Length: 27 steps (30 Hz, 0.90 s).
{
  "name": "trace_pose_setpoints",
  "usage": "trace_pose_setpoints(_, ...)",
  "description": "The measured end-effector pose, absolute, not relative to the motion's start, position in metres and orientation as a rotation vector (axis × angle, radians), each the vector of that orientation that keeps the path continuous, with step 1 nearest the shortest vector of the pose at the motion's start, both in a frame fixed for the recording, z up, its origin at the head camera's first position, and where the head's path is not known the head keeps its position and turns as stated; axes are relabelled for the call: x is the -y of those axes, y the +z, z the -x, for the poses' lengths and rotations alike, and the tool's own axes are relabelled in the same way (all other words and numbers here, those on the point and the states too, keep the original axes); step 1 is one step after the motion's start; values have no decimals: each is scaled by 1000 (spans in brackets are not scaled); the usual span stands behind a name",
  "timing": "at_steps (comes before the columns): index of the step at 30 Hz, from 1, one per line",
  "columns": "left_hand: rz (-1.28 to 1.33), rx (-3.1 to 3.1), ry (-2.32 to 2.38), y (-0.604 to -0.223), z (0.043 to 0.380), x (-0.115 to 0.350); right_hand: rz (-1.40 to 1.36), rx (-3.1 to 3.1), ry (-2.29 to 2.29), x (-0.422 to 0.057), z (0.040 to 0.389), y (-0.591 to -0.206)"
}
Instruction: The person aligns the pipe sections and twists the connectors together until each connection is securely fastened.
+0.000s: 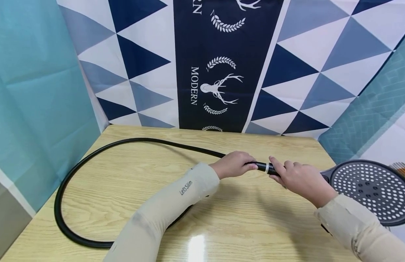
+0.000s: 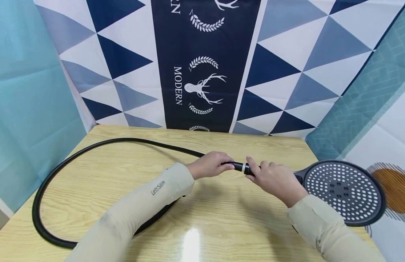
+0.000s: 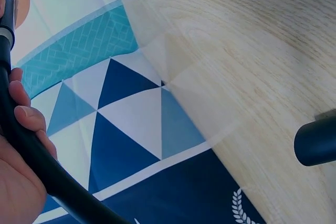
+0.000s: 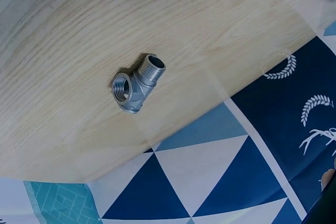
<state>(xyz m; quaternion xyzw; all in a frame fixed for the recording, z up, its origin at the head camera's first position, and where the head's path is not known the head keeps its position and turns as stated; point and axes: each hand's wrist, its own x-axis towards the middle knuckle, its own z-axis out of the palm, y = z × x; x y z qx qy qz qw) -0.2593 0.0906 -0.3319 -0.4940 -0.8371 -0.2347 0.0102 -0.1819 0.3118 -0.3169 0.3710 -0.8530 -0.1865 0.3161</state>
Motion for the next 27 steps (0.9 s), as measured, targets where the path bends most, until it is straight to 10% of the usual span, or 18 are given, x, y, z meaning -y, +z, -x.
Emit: trace_pose_setpoints(27,1591,2591,-750,-323,266,-84,-1001,2245,-494,-305,188,-306)
